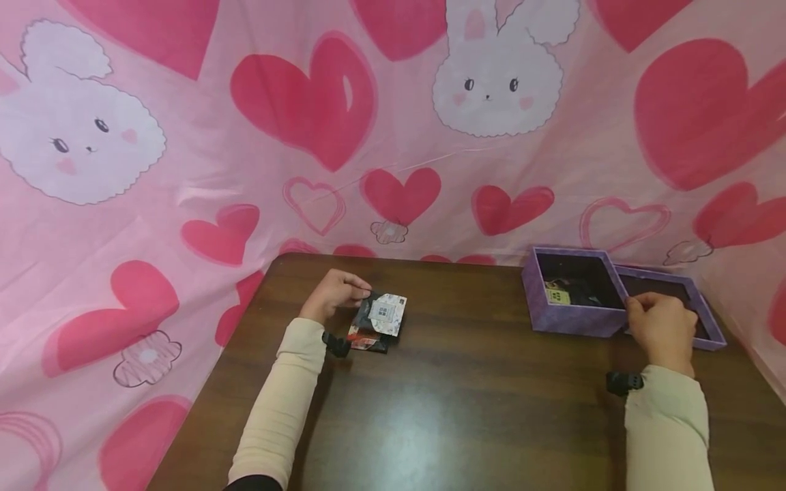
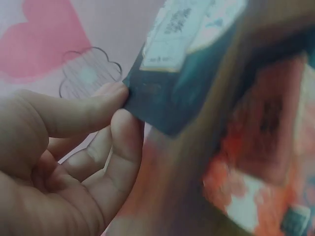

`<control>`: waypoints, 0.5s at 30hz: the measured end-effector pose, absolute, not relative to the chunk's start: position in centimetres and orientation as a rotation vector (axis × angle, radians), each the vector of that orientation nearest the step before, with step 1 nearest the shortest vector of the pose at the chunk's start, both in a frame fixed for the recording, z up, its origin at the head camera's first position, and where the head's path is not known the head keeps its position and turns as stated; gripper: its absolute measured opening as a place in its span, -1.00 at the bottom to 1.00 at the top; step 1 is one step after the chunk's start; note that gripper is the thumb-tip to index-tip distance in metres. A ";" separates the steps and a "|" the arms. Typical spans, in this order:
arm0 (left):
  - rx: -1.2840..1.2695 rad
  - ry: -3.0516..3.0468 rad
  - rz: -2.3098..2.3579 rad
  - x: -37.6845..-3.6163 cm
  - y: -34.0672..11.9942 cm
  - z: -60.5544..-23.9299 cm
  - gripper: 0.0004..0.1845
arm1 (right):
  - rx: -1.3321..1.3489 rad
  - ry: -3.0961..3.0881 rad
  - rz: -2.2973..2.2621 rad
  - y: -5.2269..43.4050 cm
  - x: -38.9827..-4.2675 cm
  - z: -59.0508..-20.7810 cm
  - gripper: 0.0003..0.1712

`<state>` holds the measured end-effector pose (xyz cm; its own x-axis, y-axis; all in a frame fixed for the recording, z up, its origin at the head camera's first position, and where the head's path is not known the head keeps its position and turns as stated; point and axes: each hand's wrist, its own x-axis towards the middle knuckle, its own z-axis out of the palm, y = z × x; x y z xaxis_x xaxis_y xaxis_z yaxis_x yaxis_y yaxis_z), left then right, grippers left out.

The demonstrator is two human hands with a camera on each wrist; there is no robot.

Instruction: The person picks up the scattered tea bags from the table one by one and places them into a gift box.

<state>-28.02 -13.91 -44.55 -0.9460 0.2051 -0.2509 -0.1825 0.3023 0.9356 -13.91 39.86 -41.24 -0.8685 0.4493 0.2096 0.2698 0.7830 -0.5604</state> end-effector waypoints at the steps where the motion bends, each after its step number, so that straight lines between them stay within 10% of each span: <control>1: 0.013 2.220 1.712 -28.1 -13.8 -44.5 -0.86 | -0.552 -2.643 0.758 39.9 -13.9 -41.3 -0.59; 15: 0.041 2.000 1.954 -28.0 -10.6 -42.6 -0.75 | -0.579 -2.662 0.781 39.9 -14.0 -41.3 -0.58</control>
<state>-27.98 -10.60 -42.57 -0.9405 0.2571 -0.2221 -0.2160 0.0522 0.9750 -13.95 39.93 -41.33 -0.8715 0.4581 0.1748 0.2911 0.7703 -0.5673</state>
